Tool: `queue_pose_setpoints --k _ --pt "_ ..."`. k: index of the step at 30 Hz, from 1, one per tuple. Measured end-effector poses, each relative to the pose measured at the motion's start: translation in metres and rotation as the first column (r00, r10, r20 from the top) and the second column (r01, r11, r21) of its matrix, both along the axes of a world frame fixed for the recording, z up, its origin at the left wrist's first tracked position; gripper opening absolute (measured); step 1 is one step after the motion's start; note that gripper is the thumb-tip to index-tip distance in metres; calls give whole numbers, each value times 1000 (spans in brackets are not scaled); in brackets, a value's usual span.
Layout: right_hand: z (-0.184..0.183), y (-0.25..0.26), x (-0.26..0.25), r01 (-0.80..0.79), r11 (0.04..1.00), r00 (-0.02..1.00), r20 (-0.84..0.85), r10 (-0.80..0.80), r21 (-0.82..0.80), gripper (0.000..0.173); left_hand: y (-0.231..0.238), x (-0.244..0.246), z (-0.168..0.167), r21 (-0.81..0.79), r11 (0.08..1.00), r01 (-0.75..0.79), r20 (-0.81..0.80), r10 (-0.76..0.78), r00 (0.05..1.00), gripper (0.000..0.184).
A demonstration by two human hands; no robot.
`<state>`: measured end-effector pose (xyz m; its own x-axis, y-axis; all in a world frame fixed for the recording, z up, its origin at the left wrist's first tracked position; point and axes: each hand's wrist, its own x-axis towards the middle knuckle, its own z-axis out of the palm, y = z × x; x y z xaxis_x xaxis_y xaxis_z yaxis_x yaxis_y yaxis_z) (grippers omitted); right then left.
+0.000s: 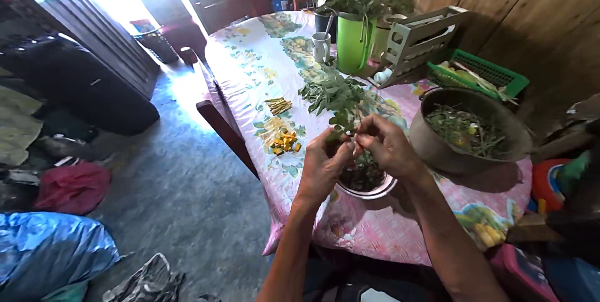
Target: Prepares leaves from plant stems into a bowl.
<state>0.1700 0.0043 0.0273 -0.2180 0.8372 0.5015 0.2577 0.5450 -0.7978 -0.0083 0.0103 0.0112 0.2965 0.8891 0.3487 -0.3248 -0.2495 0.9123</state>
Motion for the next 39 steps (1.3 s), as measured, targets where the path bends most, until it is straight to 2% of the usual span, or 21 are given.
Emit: queue_pose_setpoints --k 3,8,10,12,14,15,16,18,20,24,26,32,35,39 --pt "3 0 13 -12 1000 998 -57 12 -3 13 0 -1 -1 14 999 33 -18 -32 999 4" --pt "12 -9 42 74 997 978 -196 -71 8 12 -1 -2 -1 -2 995 101 -6 -101 995 5" --pt "12 -12 55 43 996 941 -337 -15 76 22 0 -2 -1 -12 993 118 34 -118 992 8" --pt "12 -12 65 -30 985 866 -488 109 167 37 0 -1 1 -44 990 135 86 -131 988 10" --pt "11 -12 64 -76 977 813 -555 176 198 56 -1 0 3 -73 986 150 128 -140 982 10" --pt "10 -12 61 -102 979 824 -536 182 175 66 -1 1 4 -82 984 156 139 -144 980 10" --pt "9 -11 58 -106 984 870 -466 160 140 66 -1 1 5 -86 983 160 149 -146 978 10" --pt "5 -7 48 -56 995 955 -287 76 80 53 -1 2 7 -94 982 163 157 -147 977 9" --pt "6 -6 38 -64 995 986 -146 75 74 36 -1 2 8 -103 980 171 167 -153 974 7" --pt "8 -5 26 -181 969 983 5 183 169 34 -2 2 8 -120 981 154 175 -131 976 4" --pt "8 -4 21 -174 955 984 78 159 242 33 -4 2 8 -116 985 131 147 -113 983 5" --pt "0 -1 18 -80 944 994 100 51 319 26 -5 7 6 -238 965 111 186 -67 980 5" --pt "-6 0 16 -26 935 997 80 -3 354 22 -9 11 4 -238 968 75 198 -28 980 13" --pt "-13 6 8 58 915 996 43 -83 398 22 -16 11 6 -156 987 -41 108 58 992 21"
